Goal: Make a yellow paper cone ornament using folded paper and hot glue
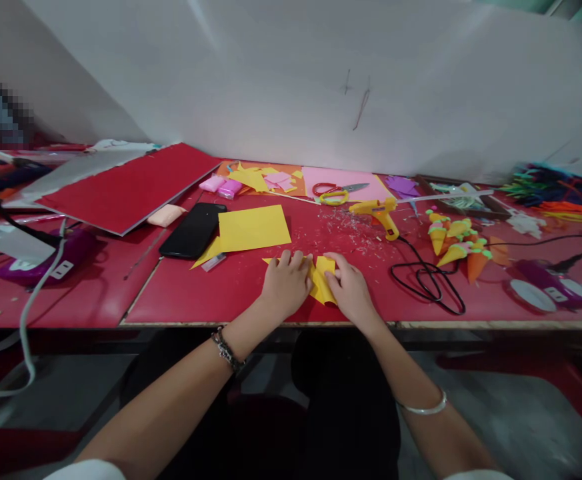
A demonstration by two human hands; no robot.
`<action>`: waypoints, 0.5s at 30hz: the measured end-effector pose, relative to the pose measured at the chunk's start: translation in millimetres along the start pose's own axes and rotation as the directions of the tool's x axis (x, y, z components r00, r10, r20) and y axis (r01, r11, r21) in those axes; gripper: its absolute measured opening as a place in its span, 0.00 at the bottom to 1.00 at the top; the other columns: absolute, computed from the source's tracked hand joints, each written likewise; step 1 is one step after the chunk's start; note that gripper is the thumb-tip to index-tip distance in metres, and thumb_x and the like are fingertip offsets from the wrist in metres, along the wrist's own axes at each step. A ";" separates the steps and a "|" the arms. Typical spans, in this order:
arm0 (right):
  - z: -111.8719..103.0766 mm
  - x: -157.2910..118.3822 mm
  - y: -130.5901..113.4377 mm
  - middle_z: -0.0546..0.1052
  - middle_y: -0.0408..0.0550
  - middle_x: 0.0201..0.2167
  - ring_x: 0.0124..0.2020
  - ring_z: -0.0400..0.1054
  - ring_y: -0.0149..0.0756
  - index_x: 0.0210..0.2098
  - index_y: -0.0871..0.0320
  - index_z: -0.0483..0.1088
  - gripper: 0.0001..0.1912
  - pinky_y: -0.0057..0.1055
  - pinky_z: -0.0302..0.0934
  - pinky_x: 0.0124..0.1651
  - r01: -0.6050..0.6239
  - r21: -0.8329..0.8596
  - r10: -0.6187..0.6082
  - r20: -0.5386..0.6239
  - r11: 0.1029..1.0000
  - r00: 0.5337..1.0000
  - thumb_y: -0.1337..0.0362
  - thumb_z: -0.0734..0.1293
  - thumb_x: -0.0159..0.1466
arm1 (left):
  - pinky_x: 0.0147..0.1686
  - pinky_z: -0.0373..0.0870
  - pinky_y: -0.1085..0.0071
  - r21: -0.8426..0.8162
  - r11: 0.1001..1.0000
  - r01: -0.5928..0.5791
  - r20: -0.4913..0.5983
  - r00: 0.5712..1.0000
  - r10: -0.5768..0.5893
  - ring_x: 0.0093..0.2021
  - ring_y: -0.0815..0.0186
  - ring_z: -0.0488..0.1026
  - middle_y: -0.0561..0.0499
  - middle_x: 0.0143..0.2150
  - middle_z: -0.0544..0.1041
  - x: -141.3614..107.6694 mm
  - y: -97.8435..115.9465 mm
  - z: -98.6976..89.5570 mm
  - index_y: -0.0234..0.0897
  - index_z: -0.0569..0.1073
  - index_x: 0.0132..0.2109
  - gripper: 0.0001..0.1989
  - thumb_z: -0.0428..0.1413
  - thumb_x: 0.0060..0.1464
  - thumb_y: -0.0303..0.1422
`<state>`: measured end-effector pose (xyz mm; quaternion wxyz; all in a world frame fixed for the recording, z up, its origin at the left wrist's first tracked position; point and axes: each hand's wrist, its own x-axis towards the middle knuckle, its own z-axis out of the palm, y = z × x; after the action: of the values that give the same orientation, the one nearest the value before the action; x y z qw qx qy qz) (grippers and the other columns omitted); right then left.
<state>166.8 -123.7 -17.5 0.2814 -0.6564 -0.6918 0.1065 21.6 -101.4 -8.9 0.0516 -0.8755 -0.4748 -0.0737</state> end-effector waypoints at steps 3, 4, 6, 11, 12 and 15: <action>-0.9 -1.1 -2.1 0.73 0.45 0.23 0.30 0.67 0.35 0.49 0.59 0.60 0.19 0.32 0.56 0.40 -0.004 -0.051 0.003 -0.015 0.999 1.000 0.67 0.55 0.58 | 0.42 0.59 0.60 0.003 1.000 -0.003 -0.002 1.000 0.003 0.49 0.54 0.57 0.43 0.51 0.63 0.0 -0.1 0.4 0.35 0.57 0.58 0.22 0.41 0.56 0.35; -1.1 -1.6 -2.5 0.73 0.45 0.22 0.30 0.67 0.36 0.49 0.59 0.61 0.19 0.32 0.56 0.39 -0.003 -0.061 0.002 -0.017 0.998 1.000 0.67 0.55 0.58 | 0.42 0.58 0.60 0.002 1.000 -0.002 -0.003 1.000 0.002 0.49 0.54 0.57 0.43 0.51 0.63 0.1 -0.3 0.6 0.36 0.57 0.58 0.22 0.41 0.56 0.35; -1.7 -2.8 -2.7 0.72 0.45 0.21 0.30 0.67 0.36 0.49 0.59 0.61 0.19 0.32 0.56 0.39 0.000 -0.081 -0.002 -0.018 0.997 1.000 0.67 0.55 0.58 | 0.42 0.58 0.60 -0.001 1.000 0.001 0.000 1.000 -0.001 0.49 0.54 0.57 0.43 0.51 0.64 0.3 -0.5 0.9 0.36 0.57 0.58 0.22 0.41 0.56 0.34; -3.7 -7.4 -1.1 0.71 0.44 0.19 0.29 0.66 0.36 0.48 0.59 0.62 0.18 0.31 0.56 0.38 -0.015 -0.123 0.013 -0.016 0.992 1.000 0.67 0.54 0.59 | 0.42 0.58 0.60 0.003 1.000 0.000 0.005 1.000 0.000 0.49 0.55 0.57 0.43 0.51 0.63 0.6 -0.3 1.2 0.36 0.57 0.58 0.22 0.41 0.56 0.34; -4.2 -8.2 -0.9 0.71 0.44 0.20 0.29 0.66 0.36 0.48 0.59 0.62 0.18 0.31 0.56 0.37 -0.018 -0.131 0.016 -0.020 0.991 1.000 0.67 0.54 0.59 | 0.42 0.58 0.60 0.004 1.000 -0.002 0.002 1.000 0.002 0.49 0.55 0.57 0.43 0.51 0.63 0.5 -0.2 1.2 0.36 0.57 0.58 0.22 0.41 0.56 0.34; -5.3 -9.6 -1.1 0.71 0.45 0.20 0.27 0.65 0.36 0.47 0.60 0.63 0.17 0.31 0.56 0.36 -0.025 -0.168 0.023 -0.013 0.986 1.000 0.67 0.54 0.59 | 0.42 0.58 0.60 0.004 1.000 -0.003 -0.006 1.000 0.003 0.49 0.54 0.57 0.43 0.51 0.63 0.1 -0.1 1.4 0.35 0.57 0.58 0.22 0.41 0.56 0.33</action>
<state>168.5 -134.3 -15.0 0.2276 -0.6866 -0.6889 0.0476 21.6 -101.0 -10.2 0.0551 -0.8758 -0.4736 -0.0753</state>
